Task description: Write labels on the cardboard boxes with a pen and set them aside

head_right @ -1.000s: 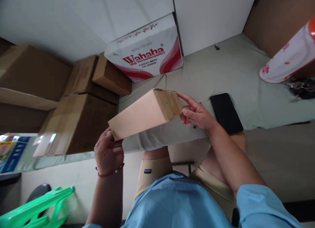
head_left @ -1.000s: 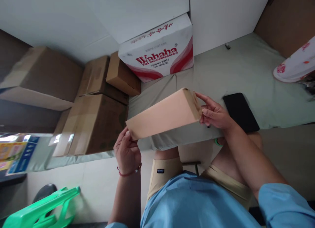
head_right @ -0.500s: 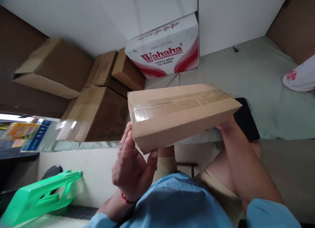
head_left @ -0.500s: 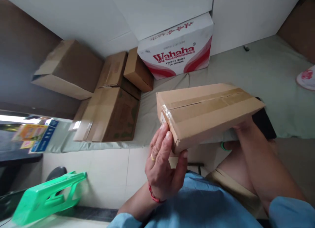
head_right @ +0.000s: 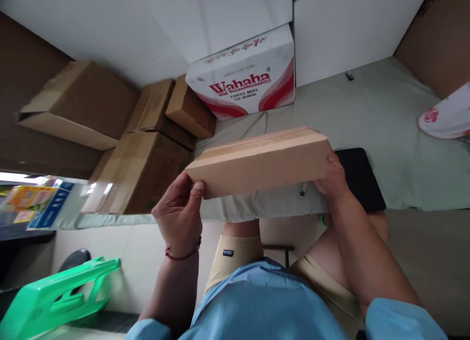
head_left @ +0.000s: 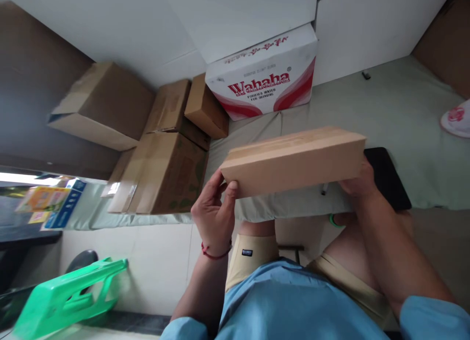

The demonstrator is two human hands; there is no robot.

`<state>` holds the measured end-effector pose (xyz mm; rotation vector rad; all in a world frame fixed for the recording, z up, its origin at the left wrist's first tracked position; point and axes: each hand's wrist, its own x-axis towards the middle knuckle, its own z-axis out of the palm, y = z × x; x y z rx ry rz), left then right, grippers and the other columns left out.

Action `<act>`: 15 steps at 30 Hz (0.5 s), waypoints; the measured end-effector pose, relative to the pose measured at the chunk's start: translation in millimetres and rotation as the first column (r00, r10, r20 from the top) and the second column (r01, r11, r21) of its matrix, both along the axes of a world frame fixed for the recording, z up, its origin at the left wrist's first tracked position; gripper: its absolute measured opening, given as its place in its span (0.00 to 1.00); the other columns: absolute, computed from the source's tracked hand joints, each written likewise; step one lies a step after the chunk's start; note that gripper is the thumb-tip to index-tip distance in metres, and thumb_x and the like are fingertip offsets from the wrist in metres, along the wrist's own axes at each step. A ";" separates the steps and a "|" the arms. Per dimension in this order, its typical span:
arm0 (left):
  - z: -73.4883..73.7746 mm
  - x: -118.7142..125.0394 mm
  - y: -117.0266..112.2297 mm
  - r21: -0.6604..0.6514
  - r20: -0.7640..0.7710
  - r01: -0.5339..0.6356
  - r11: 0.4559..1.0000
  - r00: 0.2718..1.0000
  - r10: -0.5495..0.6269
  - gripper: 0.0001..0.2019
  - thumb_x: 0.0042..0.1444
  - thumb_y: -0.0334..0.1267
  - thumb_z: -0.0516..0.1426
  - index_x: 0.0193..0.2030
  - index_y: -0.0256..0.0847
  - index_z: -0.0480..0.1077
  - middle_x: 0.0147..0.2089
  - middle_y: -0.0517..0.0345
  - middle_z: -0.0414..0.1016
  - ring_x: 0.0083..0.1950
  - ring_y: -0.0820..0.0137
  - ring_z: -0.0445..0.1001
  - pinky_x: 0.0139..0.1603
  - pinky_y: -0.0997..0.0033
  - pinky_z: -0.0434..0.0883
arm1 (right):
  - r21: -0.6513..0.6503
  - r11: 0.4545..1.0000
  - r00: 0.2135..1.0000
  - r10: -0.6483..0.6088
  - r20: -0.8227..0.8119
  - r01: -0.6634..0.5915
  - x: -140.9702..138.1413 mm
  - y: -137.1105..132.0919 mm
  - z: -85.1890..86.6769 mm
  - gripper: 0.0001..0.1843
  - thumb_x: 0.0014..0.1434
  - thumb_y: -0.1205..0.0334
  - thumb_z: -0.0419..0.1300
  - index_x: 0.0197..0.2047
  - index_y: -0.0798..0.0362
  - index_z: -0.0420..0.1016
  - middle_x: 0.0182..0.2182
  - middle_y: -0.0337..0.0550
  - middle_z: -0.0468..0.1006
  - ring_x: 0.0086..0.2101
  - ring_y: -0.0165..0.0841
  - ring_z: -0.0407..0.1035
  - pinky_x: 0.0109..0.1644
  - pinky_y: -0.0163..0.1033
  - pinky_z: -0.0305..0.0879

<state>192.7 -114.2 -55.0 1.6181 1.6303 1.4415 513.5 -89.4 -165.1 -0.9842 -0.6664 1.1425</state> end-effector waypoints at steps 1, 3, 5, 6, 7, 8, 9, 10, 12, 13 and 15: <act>-1.4 -2.5 4.2 -0.047 0.011 -0.008 0.999 1.000 0.009 0.23 0.64 0.51 0.69 0.60 0.41 0.84 0.56 0.49 0.88 0.55 0.59 0.86 0.58 0.63 0.82 | 0.000 1.000 1.000 -0.006 0.025 0.006 -0.2 -1.3 4.7 0.27 0.54 0.42 0.73 0.55 0.40 0.82 0.50 0.43 0.88 0.50 0.42 0.82 0.49 0.42 0.78; -5.4 -8.2 11.4 -0.142 0.070 0.009 0.990 0.998 0.001 0.22 0.64 0.53 0.69 0.57 0.40 0.86 0.56 0.49 0.88 0.57 0.58 0.85 0.59 0.62 0.81 | -0.018 0.999 0.997 0.048 0.065 -0.047 1.5 -3.7 11.4 0.29 0.58 0.37 0.70 0.57 0.41 0.81 0.47 0.45 0.88 0.42 0.42 0.83 0.42 0.43 0.77; -10.0 -13.9 16.5 -0.238 0.186 0.084 0.968 0.982 -0.039 0.24 0.63 0.54 0.69 0.57 0.39 0.86 0.56 0.47 0.88 0.57 0.58 0.84 0.59 0.63 0.80 | -0.042 0.988 0.986 0.152 0.064 -0.149 4.4 -4.8 13.3 0.35 0.58 0.27 0.67 0.58 0.41 0.79 0.36 0.45 0.87 0.32 0.42 0.81 0.34 0.45 0.75; -11.9 -16.2 18.1 -0.280 0.248 0.134 0.951 0.967 -0.063 0.25 0.62 0.55 0.70 0.58 0.39 0.85 0.57 0.46 0.88 0.56 0.58 0.84 0.57 0.64 0.80 | -0.047 0.980 0.979 0.195 0.057 -0.192 5.7 -4.9 12.7 0.38 0.56 0.23 0.65 0.58 0.42 0.78 0.32 0.45 0.85 0.29 0.42 0.80 0.32 0.45 0.75; -13.1 -17.9 19.1 -0.311 0.305 0.180 0.933 0.949 -0.081 0.26 0.61 0.55 0.70 0.58 0.39 0.85 0.56 0.45 0.88 0.55 0.59 0.84 0.56 0.64 0.79 | -0.054 0.974 0.973 0.225 0.055 -0.222 6.9 -4.6 11.5 0.41 0.55 0.19 0.64 0.57 0.44 0.78 0.29 0.45 0.84 0.27 0.42 0.79 0.31 0.46 0.75; -13.5 -19.0 19.4 -0.328 0.354 0.218 0.919 0.930 -0.094 0.27 0.60 0.56 0.71 0.59 0.38 0.85 0.56 0.44 0.87 0.54 0.59 0.84 0.54 0.65 0.79 | -0.064 0.973 0.971 0.228 0.066 -0.224 7.7 -4.2 10.1 0.44 0.54 0.17 0.63 0.54 0.46 0.78 0.27 0.45 0.83 0.25 0.42 0.78 0.29 0.46 0.74; -13.2 -19.6 19.2 -0.333 0.392 0.244 0.911 0.914 -0.101 0.28 0.59 0.57 0.72 0.58 0.38 0.85 0.56 0.43 0.87 0.53 0.60 0.84 0.52 0.66 0.79 | -0.080 0.976 0.973 0.211 0.097 -0.204 8.2 -3.8 8.6 0.44 0.54 0.15 0.62 0.51 0.47 0.78 0.26 0.46 0.82 0.24 0.42 0.78 0.28 0.45 0.74; -12.2 -19.7 18.6 -0.330 0.418 0.260 0.907 0.902 -0.106 0.29 0.58 0.58 0.72 0.58 0.38 0.85 0.56 0.43 0.87 0.52 0.60 0.84 0.50 0.66 0.79 | -0.102 0.980 0.971 0.187 0.152 -0.172 8.4 -3.4 7.5 0.43 0.55 0.15 0.62 0.47 0.49 0.77 0.24 0.46 0.81 0.22 0.41 0.77 0.27 0.45 0.73; -9.5 -19.5 16.8 -0.305 0.429 0.279 0.911 0.894 -0.130 0.29 0.56 0.57 0.74 0.58 0.39 0.85 0.57 0.43 0.87 0.52 0.60 0.83 0.50 0.66 0.79 | -0.147 0.982 0.938 0.163 0.305 -0.122 8.0 -3.0 6.5 0.40 0.58 0.16 0.61 0.39 0.49 0.75 0.20 0.45 0.78 0.19 0.39 0.74 0.24 0.42 0.70; -8.2 -19.6 15.9 -0.282 0.413 0.279 0.918 0.899 -0.146 0.28 0.56 0.55 0.74 0.58 0.40 0.85 0.57 0.44 0.86 0.53 0.60 0.83 0.50 0.67 0.78 | -0.163 0.979 0.909 0.174 0.380 -0.120 7.4 -3.0 6.4 0.39 0.60 0.17 0.61 0.37 0.49 0.75 0.19 0.45 0.77 0.19 0.38 0.73 0.23 0.42 0.68; -6.6 -20.9 14.7 -0.227 0.361 0.257 0.939 0.918 -0.164 0.27 0.55 0.50 0.76 0.59 0.43 0.85 0.57 0.48 0.86 0.53 0.62 0.82 0.52 0.68 0.77 | -0.179 0.970 0.855 0.231 0.464 -0.165 5.8 -3.2 6.5 0.38 0.62 0.19 0.60 0.35 0.49 0.77 0.17 0.45 0.75 0.18 0.37 0.71 0.21 0.41 0.65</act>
